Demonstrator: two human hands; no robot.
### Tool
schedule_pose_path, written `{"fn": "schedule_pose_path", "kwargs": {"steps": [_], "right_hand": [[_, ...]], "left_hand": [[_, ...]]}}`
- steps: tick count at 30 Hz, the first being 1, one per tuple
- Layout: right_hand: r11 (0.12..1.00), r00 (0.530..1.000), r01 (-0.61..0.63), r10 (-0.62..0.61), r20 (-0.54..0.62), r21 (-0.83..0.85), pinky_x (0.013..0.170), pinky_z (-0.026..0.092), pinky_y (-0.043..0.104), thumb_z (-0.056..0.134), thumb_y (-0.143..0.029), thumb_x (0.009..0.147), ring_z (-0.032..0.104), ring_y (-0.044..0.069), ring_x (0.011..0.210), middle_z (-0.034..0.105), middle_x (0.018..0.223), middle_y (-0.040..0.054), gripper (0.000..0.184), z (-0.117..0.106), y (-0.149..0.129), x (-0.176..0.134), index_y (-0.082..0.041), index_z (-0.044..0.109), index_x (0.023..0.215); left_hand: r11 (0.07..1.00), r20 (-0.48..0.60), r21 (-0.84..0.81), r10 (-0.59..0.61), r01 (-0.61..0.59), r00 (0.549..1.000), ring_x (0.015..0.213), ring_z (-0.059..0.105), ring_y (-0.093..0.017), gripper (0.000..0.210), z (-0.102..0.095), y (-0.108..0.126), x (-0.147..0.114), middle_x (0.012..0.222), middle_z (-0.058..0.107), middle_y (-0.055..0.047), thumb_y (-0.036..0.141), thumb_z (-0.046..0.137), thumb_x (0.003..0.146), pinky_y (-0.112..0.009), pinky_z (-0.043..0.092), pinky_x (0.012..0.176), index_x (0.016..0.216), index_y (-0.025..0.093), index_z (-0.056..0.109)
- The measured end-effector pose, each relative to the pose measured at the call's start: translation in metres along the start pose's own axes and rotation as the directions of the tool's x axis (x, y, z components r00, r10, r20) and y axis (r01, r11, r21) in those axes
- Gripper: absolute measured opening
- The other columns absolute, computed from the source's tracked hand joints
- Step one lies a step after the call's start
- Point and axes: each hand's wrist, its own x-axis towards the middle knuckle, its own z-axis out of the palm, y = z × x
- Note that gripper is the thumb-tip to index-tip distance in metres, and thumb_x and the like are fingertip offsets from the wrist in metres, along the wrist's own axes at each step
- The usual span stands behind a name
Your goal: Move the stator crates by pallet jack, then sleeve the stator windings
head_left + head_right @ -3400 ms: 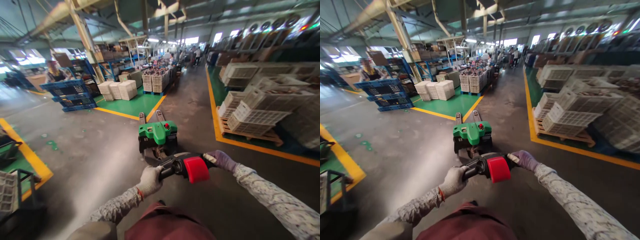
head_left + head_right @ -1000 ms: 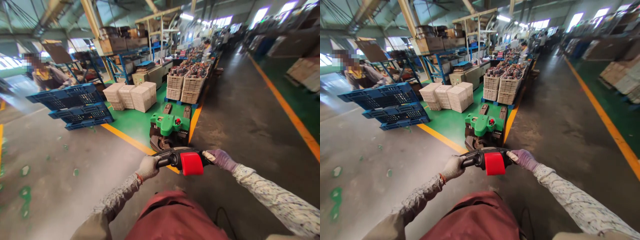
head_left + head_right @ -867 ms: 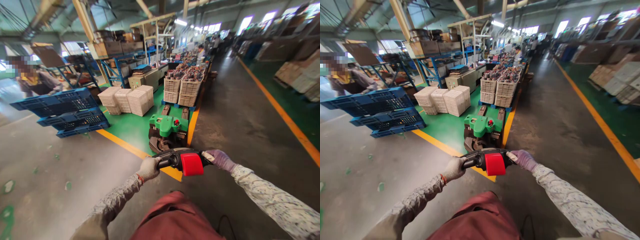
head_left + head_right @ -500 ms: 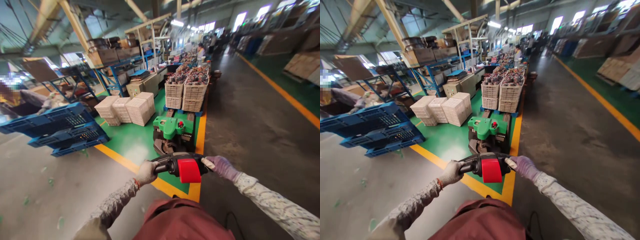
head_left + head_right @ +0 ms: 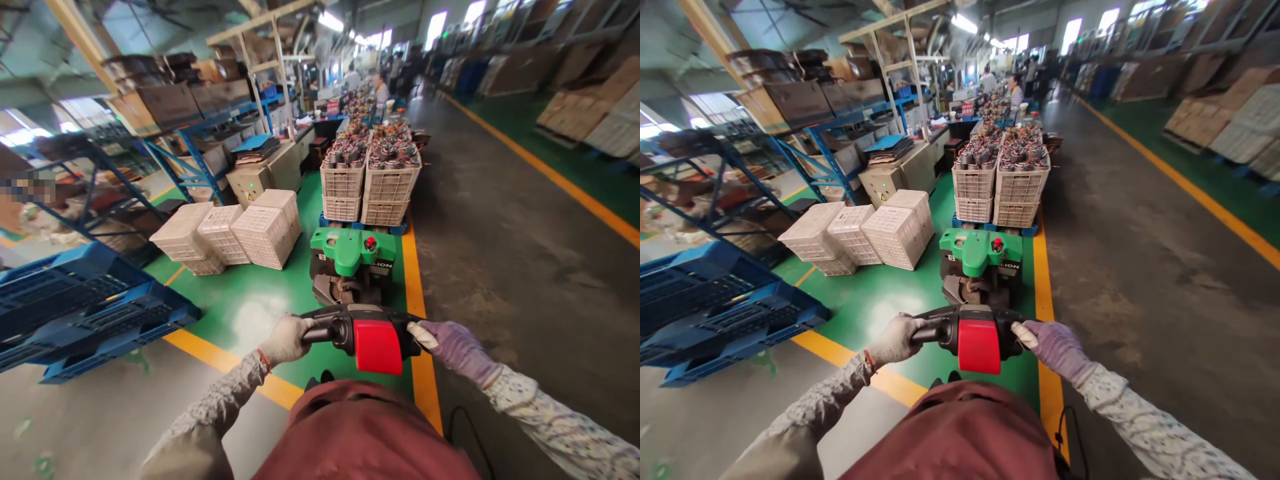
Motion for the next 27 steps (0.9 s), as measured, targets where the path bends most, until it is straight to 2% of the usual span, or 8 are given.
{"fn": "schedule_pose_path", "kwargs": {"steps": [6,9,16,20,27], "right_hand": [[0.996,0.995,-0.09,0.091,0.046,-0.011,0.06,0.042,0.028,0.027,-0.062,0.09,0.062,0.018,0.059,0.068,0.064,0.0057,0.06,-0.009,-0.007,0.048,-0.023,0.067,0.067],[0.992,0.989,-0.12,0.122,0.078,-0.033,0.061,0.041,0.028,0.027,-0.06,0.09,0.062,0.018,0.062,0.068,0.066,0.0061,0.058,-0.014,-0.008,0.077,-0.023,0.067,0.07],[0.988,0.99,-0.117,0.124,0.062,-0.105,0.06,0.039,0.027,0.03,-0.057,0.094,0.065,0.019,0.065,0.07,0.069,0.0054,0.055,-0.016,-0.011,0.142,-0.024,0.069,0.073],[0.986,0.993,-0.108,0.112,0.023,-0.125,0.058,0.038,0.028,0.03,-0.057,0.096,0.067,0.02,0.067,0.072,0.072,0.006,0.056,-0.024,-0.014,0.167,-0.025,0.071,0.076],[0.979,0.992,-0.125,0.122,-0.026,-0.161,0.056,0.037,0.029,0.032,-0.057,0.096,0.066,0.019,0.062,0.071,0.068,0.0066,0.055,-0.036,-0.01,0.196,-0.023,0.071,0.074]], "left_hand": [[0.997,0.065,0.009,0.074,-0.074,0.995,0.081,0.07,-0.024,0.038,-0.02,-0.037,0.055,0.087,0.075,-0.004,0.02,0.058,0.069,-0.034,0.049,0.082,0.106,0.024,0.068],[0.996,0.051,0.009,0.086,-0.087,0.995,0.08,0.07,-0.023,0.035,-0.032,-0.057,0.082,0.087,0.075,-0.004,0.019,0.058,0.069,-0.034,0.049,0.083,0.103,0.022,0.068],[0.993,0.033,-0.028,0.119,-0.118,0.992,0.079,0.068,-0.021,0.032,-0.056,-0.105,0.136,0.083,0.073,-0.001,0.02,0.061,0.067,-0.033,0.047,0.082,0.098,0.022,0.068],[0.987,0.035,-0.041,0.155,-0.153,0.987,0.076,0.066,-0.02,0.032,-0.072,-0.125,0.163,0.083,0.073,-0.001,0.019,0.061,0.064,-0.032,0.046,0.079,0.095,0.021,0.068],[0.972,0.039,-0.046,0.234,-0.232,0.972,0.076,0.065,-0.019,0.034,-0.096,-0.145,0.2,0.082,0.072,-0.002,0.021,0.06,0.067,-0.031,0.046,0.079,0.1,0.021,0.066]]}}
